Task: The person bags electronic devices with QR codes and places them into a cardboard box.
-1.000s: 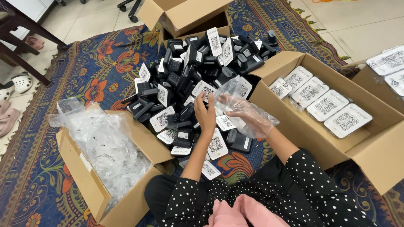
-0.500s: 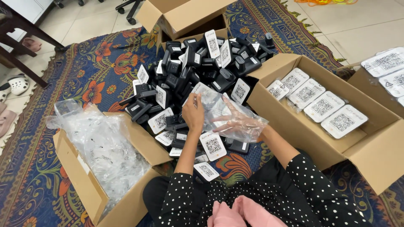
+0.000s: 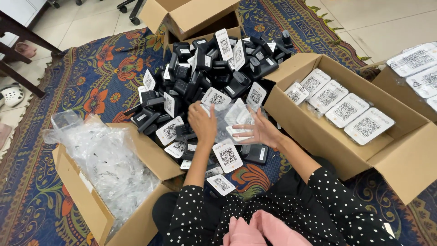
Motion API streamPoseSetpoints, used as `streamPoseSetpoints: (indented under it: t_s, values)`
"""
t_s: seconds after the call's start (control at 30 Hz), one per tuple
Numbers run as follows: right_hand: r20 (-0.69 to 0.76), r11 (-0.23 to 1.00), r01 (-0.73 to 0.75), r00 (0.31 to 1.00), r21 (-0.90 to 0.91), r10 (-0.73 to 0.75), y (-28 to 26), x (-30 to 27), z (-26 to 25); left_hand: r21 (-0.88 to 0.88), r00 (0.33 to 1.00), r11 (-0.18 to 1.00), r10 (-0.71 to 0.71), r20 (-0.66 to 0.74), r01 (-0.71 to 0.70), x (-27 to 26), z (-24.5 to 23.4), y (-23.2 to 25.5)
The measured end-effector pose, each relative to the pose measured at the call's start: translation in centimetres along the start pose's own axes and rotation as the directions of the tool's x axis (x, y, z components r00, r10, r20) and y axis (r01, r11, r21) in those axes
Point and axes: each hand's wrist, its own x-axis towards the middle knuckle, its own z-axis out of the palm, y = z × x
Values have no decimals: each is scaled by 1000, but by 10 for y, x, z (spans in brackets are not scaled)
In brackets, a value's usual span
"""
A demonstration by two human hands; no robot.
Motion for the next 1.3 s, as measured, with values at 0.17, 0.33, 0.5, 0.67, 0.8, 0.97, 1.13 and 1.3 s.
streamPoseSetpoints:
  t_s: [0.17, 0.33, 0.5, 0.67, 0.8, 0.97, 1.13, 1.3]
  values:
    - [-185, 997, 28, 983, 69, -14, 30, 20, -21, -306, 963, 947, 167, 210, -98, -45, 0, 81]
    - [-235, 997, 60, 971, 51, -46, 42, 16, -53, -357, 910, 914, 304, 283, -195, -68, 31, 84]
    - [-261, 979, 199, 948, 43, -181, 47, -14, -104, -259, 941, 962, 162, 298, -84, -55, 38, 48]
    - [-560, 995, 91, 822, -40, -98, 118, -13, -188, -312, 960, 950, 113, 258, -28, -31, 34, 15]
    - [-630, 647, -436, 772, -626, -89, 182, 7, -190, -330, 960, 934, 208, 188, -137, -30, 26, 14]
    - [-401, -108, -432, 888, -896, -225, 205, -6, -155, -274, 921, 934, 300, 251, -230, -37, 16, 6]
    - [-211, -266, -285, 938, -921, -275, 198, -23, -146, -254, 893, 933, 329, 308, -256, -34, 1, 7]
    - [-285, -223, -300, 953, -927, -98, 164, -35, -107, -208, 879, 952, 290, 379, -224, -42, 20, 0]
